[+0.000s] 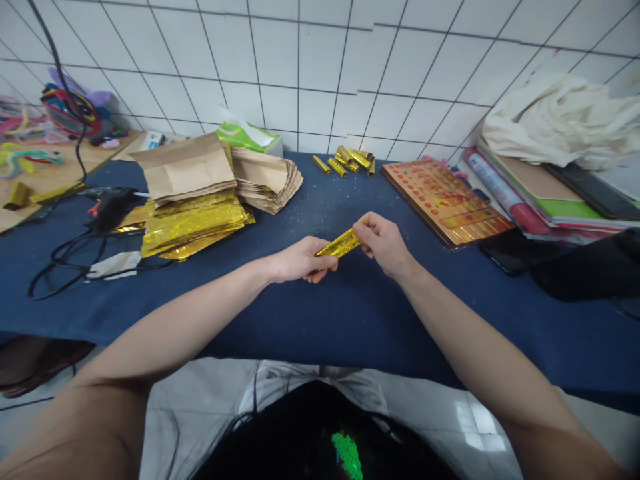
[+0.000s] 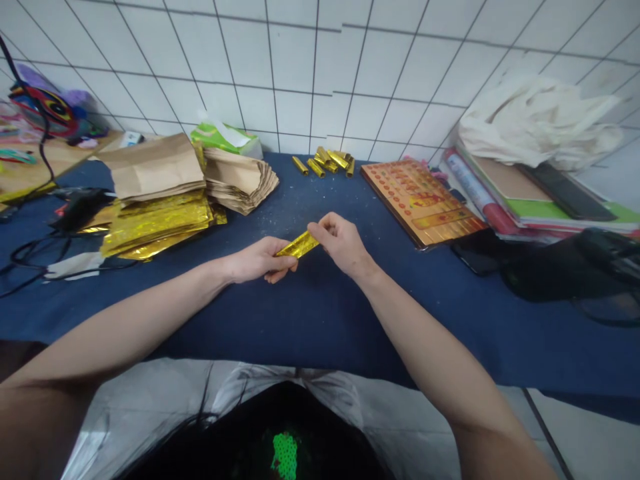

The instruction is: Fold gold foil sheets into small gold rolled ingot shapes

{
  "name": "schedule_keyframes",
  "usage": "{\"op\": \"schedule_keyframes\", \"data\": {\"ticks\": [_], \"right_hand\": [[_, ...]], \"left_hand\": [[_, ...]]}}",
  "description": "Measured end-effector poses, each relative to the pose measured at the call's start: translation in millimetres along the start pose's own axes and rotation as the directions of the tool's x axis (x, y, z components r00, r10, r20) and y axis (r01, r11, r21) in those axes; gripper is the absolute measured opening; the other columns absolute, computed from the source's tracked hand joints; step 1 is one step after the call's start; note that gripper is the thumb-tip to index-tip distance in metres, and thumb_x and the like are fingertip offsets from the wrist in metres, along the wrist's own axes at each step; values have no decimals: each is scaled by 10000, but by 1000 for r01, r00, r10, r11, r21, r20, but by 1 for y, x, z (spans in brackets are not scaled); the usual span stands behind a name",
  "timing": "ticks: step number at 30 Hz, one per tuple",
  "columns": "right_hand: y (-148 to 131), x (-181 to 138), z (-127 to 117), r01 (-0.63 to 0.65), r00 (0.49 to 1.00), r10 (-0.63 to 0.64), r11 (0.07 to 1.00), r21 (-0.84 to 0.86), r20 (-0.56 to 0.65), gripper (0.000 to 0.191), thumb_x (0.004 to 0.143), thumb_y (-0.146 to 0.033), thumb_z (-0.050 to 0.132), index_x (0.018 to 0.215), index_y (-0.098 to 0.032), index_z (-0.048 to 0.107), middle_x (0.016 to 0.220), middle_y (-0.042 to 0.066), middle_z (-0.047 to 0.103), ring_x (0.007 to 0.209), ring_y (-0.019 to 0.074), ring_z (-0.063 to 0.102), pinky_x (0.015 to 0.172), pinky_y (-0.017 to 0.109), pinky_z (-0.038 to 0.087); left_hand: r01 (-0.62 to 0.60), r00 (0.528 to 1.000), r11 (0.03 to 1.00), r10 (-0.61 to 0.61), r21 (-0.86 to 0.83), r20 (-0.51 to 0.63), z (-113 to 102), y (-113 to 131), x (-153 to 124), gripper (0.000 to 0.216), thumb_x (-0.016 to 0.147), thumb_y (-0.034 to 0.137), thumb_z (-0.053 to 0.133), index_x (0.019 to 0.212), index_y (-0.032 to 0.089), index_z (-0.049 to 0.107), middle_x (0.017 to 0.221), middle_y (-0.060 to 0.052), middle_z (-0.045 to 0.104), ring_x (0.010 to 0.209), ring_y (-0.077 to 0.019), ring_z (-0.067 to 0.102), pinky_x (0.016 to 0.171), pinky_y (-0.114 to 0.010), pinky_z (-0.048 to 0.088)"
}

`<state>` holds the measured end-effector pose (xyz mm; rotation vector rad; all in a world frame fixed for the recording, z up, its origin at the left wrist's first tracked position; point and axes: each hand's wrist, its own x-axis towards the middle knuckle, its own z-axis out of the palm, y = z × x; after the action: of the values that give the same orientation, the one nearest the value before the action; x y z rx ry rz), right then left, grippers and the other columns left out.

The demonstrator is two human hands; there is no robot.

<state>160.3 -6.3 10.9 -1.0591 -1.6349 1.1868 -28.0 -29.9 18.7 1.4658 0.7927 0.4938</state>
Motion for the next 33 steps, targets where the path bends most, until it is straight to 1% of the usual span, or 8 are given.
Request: {"op": "schedule_keyframes", "data": {"ticks": [4,7,11,14,17,19,23,33], "right_hand": [[-3,0,-2,-35,992,42,997,-63,119,362,770,-523,570,682,-177,515,467,-65,435,392,49,355,373,203,250],[-6,-4,1,-43,977,59,996,-82,203,355,808,-457,531,613,-161,533,427,-67,410,369,39,316,374,209,223],[-8,-10,14,-58,936,91,993,-108,341,315,795,-386,541,595,-144,573,415,-61,436,369,40,336,395,209,246],[-6,-13,23,-73,901,116,990,-118,418,325,808,-376,508,590,-143,570,410,-62,438,370,40,340,413,208,266],[-3,-14,26,-74,907,112,991,-109,406,334,817,-383,493,592,-145,561,403,-68,430,367,40,329,419,209,262],[-1,-13,25,-72,908,109,992,-107,405,339,817,-387,493,590,-145,560,402,-68,428,371,41,333,422,210,260],[-1,-13,23,-94,891,138,988,-121,432,342,814,-392,503,584,-144,559,406,-68,420,378,42,337,422,210,255],[-1,-14,26,-117,899,140,990,-80,416,383,814,-485,495,766,-128,626,522,-43,483,413,47,378,405,199,287]], "left_hand": [[10,1000,1000,-10,16,6,-1,1,0,177,791,277,559,700,131,516,404,60,466,343,-38,386,363,-148,294],[-50,983,999,48,-7,-177,-6,2,3,184,777,261,586,666,133,515,394,54,481,337,-38,392,363,-150,299],[-231,832,970,157,-74,-532,-14,2,8,238,733,270,651,610,135,498,447,30,540,377,-39,445,401,-158,346],[-261,787,962,164,-80,-594,-14,-1,11,261,710,288,681,588,128,514,460,31,537,392,-34,442,414,-160,357],[-288,769,955,182,-77,-613,-12,-3,11,269,713,315,677,595,131,520,449,36,522,390,-36,436,409,-162,353],[-301,783,947,181,-109,-595,-11,-4,10,277,708,345,674,615,133,522,458,38,520,389,-37,431,400,-164,351],[-239,868,961,147,-139,-473,-8,-3,9,291,614,344,742,707,126,573,544,40,543,432,-42,454,404,-170,376],[-180,911,981,138,-74,-389,-1,-6,7,342,637,381,723,548,127,511,450,49,475,406,-31,416,399,-159,333]]}}
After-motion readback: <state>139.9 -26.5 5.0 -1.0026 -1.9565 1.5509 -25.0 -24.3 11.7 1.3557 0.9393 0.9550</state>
